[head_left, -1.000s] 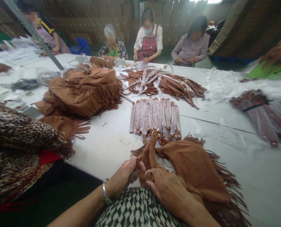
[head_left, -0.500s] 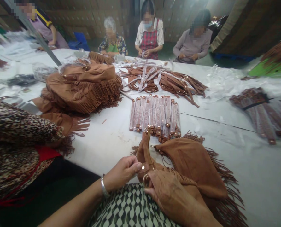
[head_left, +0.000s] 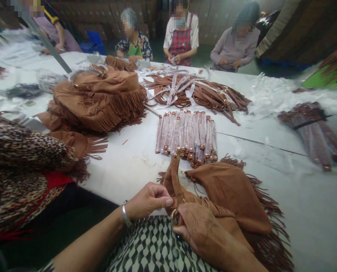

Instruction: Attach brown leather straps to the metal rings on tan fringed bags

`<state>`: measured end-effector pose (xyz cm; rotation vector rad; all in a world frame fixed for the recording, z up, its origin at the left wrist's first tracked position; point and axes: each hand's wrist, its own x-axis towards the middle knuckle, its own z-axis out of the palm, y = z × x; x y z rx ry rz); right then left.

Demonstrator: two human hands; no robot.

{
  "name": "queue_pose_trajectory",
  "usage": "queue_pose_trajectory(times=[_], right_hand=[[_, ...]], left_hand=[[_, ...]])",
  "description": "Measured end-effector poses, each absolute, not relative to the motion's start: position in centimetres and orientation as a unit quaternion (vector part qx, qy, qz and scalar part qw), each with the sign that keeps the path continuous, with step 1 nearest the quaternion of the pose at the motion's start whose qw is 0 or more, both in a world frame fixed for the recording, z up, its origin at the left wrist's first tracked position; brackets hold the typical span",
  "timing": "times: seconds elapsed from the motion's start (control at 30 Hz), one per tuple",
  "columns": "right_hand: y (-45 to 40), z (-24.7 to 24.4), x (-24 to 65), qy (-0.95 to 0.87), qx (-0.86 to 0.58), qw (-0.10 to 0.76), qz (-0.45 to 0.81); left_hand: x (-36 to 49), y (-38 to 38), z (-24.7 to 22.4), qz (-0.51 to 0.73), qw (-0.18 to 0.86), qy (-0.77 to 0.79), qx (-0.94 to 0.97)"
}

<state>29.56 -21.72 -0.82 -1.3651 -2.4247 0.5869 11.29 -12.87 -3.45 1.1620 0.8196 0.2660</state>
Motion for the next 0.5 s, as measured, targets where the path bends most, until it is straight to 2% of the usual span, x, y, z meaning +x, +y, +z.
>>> queue_pose_trajectory(times=[0.37, 0.5], right_hand=[[-21.9, -1.3, 29.5, -0.833, -0.467, 0.167, 0.247], [-22.1, -1.7, 29.4, -0.836, -0.457, 0.169, 0.253]], left_hand=[[10.9, -13.1, -4.5, 0.111, 0.808, 0.353, 0.458], [10.9, -12.7, -4.4, 0.053, 0.859, 0.325, 0.392]])
